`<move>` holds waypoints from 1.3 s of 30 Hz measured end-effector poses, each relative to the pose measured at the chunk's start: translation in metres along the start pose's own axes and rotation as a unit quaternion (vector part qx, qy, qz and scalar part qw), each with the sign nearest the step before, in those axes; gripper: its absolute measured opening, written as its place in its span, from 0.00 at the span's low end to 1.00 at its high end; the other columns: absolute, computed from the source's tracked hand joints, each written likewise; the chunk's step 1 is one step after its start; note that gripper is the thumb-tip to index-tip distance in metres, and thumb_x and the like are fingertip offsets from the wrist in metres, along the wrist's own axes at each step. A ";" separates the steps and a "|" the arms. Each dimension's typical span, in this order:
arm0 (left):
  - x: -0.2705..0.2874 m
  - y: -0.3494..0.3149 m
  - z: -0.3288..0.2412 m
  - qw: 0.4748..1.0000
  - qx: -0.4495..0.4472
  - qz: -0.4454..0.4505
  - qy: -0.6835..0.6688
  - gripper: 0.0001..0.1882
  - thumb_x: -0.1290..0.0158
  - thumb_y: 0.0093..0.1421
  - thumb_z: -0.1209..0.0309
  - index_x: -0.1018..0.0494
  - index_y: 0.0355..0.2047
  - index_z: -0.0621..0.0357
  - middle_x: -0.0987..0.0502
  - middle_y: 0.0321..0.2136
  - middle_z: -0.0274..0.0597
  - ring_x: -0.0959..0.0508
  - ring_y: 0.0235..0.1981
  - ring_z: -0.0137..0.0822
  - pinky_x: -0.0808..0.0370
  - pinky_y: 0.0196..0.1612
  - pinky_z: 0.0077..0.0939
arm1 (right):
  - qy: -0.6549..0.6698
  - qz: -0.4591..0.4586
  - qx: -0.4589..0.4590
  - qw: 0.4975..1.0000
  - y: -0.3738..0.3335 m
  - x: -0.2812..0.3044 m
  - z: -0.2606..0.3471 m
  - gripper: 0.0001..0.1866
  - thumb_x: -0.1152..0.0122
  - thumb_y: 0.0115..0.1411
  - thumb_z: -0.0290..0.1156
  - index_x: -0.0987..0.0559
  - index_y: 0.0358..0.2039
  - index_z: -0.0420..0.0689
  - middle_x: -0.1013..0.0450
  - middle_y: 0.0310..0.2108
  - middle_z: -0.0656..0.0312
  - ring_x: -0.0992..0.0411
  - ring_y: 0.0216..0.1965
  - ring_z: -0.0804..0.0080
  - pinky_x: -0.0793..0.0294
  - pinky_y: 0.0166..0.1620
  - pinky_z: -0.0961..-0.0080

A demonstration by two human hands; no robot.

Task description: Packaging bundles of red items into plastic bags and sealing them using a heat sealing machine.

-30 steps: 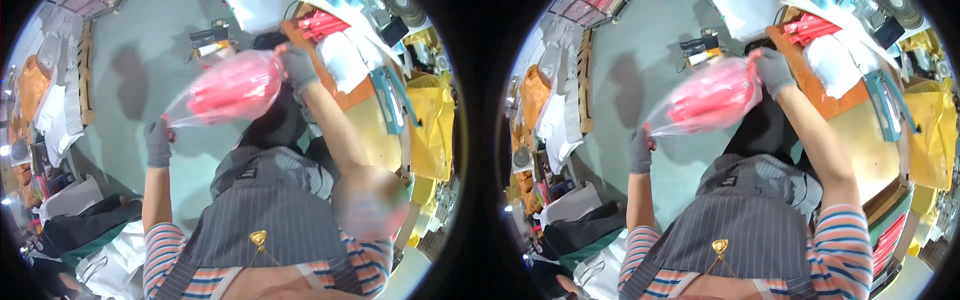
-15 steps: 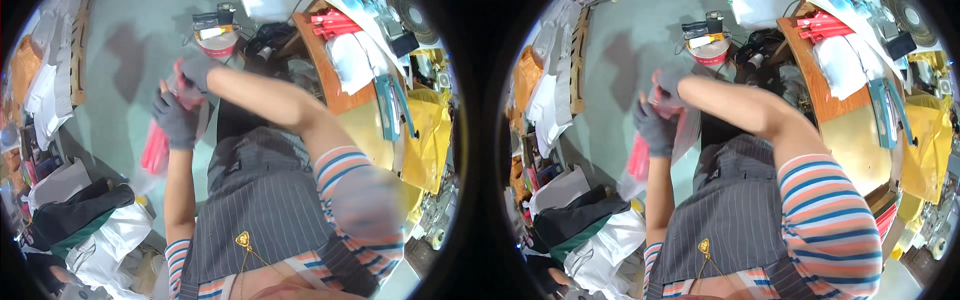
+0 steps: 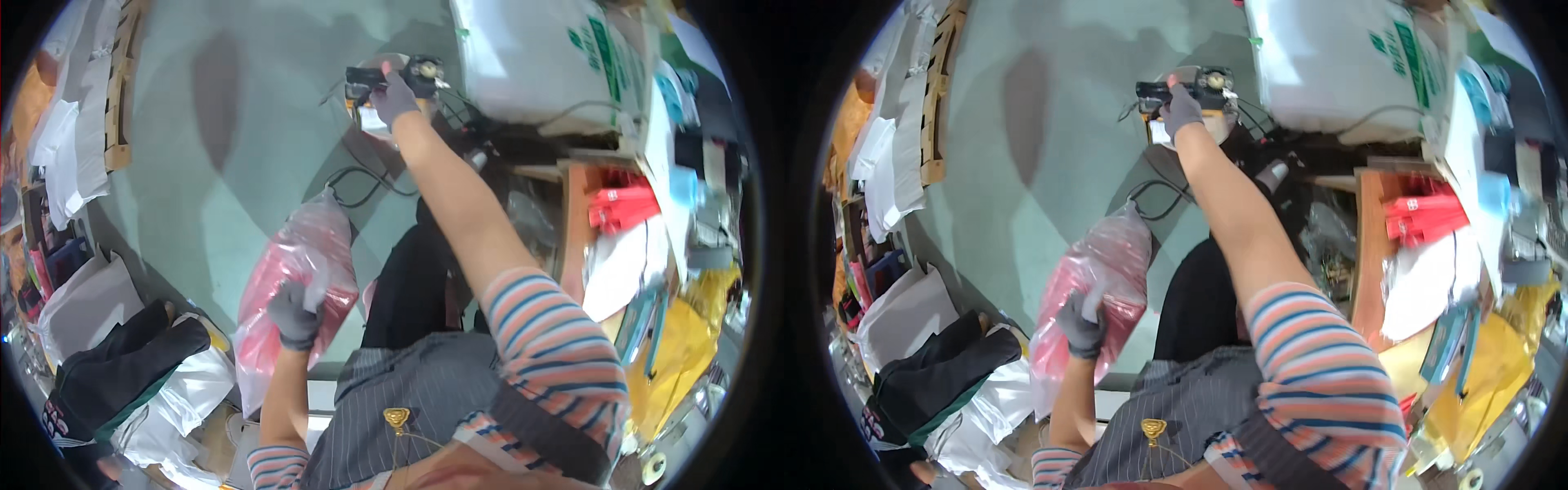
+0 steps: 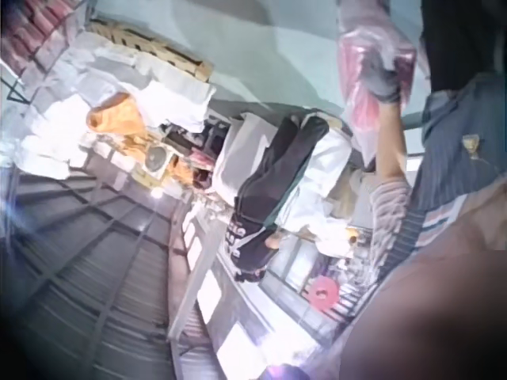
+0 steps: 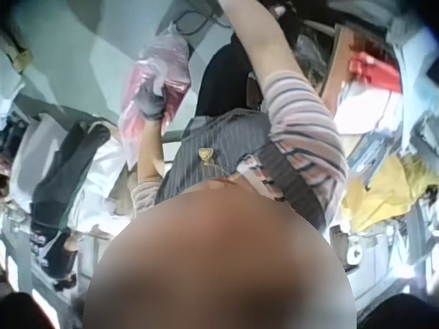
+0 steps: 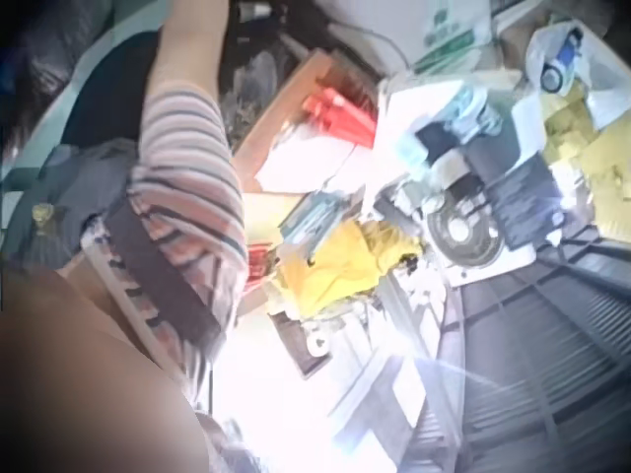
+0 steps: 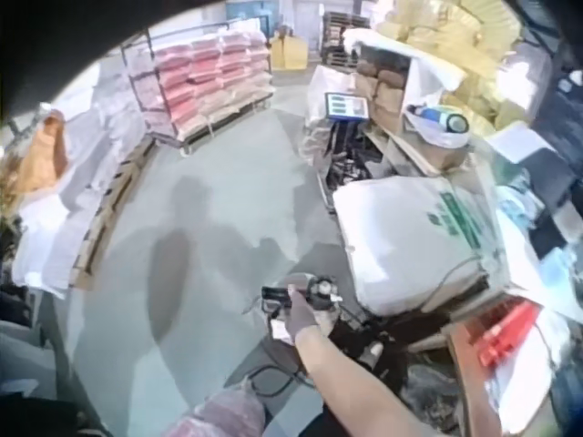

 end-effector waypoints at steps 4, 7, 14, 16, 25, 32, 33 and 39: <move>-0.019 0.017 -0.011 0.999 0.018 0.030 0.003 0.12 0.44 0.45 0.64 0.35 0.21 0.56 0.35 0.16 0.45 0.31 0.18 0.48 0.32 0.21 0.39 | 0.429 -0.206 -0.116 0.872 0.042 -0.030 0.002 0.12 0.43 0.57 0.33 0.28 0.40 0.45 0.29 0.35 0.58 0.30 0.37 0.64 0.28 0.42 0.70; -0.021 0.012 -0.005 0.999 0.013 0.040 0.007 0.12 0.44 0.42 0.65 0.35 0.21 0.56 0.34 0.17 0.46 0.29 0.19 0.49 0.30 0.23 0.39 | 0.420 -0.036 -0.134 0.897 0.026 0.007 -0.022 0.04 0.44 0.55 0.26 0.29 0.30 0.44 0.35 0.24 0.62 0.34 0.27 0.69 0.28 0.36 0.73; -0.026 0.004 -0.015 0.998 0.027 0.016 0.057 0.11 0.45 0.49 0.62 0.29 0.29 0.54 0.28 0.22 0.46 0.27 0.22 0.48 0.30 0.23 0.39 | -0.284 0.185 -0.026 0.940 -0.154 0.093 0.072 0.09 0.36 0.52 0.34 0.26 0.27 0.45 0.36 0.15 0.70 0.39 0.14 0.81 0.40 0.18 0.82; -0.013 -0.001 -0.022 0.997 0.043 0.011 0.055 0.11 0.46 0.52 0.61 0.27 0.30 0.56 0.27 0.21 0.46 0.26 0.21 0.48 0.30 0.22 0.40 | -0.327 0.238 0.079 0.911 -0.208 0.102 0.095 0.09 0.36 0.53 0.35 0.26 0.28 0.45 0.37 0.14 0.71 0.40 0.15 0.85 0.41 0.18 0.84; 0.038 0.016 -0.066 0.990 0.065 -0.115 -0.040 0.12 0.47 0.53 0.62 0.26 0.34 0.54 0.26 0.27 0.44 0.26 0.30 0.48 0.30 0.33 0.39 | -0.316 0.194 0.292 0.882 -0.386 0.110 0.235 0.10 0.38 0.54 0.33 0.25 0.24 0.41 0.32 0.18 0.68 0.35 0.18 0.82 0.37 0.23 0.84; 0.039 0.056 -0.083 0.995 0.042 -0.084 0.042 0.11 0.47 0.49 0.67 0.25 0.34 0.51 0.26 0.29 0.41 0.26 0.32 0.44 0.30 0.35 0.36 | -0.357 0.186 0.342 0.849 -0.419 0.102 0.229 0.08 0.35 0.51 0.32 0.22 0.26 0.41 0.32 0.17 0.70 0.36 0.16 0.83 0.39 0.22 0.85; 0.037 0.059 -0.084 0.994 0.044 -0.089 0.042 0.11 0.47 0.49 0.67 0.25 0.34 0.51 0.26 0.29 0.41 0.26 0.32 0.44 0.30 0.35 0.36 | -0.306 0.203 0.333 0.869 -0.417 0.100 0.219 0.08 0.34 0.51 0.31 0.22 0.28 0.40 0.30 0.19 0.69 0.35 0.17 0.84 0.38 0.21 0.85; 0.031 0.058 -0.086 0.988 -0.075 -0.130 -0.036 0.08 0.49 0.45 0.74 0.26 0.28 0.53 0.26 0.28 0.41 0.27 0.32 0.45 0.31 0.35 0.36 | -0.376 0.252 0.271 0.850 -0.390 0.074 0.177 0.10 0.37 0.52 0.29 0.23 0.34 0.38 0.27 0.25 0.67 0.33 0.20 0.84 0.33 0.25 0.85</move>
Point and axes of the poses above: each hand's wrist, its own y-axis towards the middle knuckle, its own x-axis out of the back of the hand, z = x × y, the point moved 1 cm from there along y, towards the middle knuckle
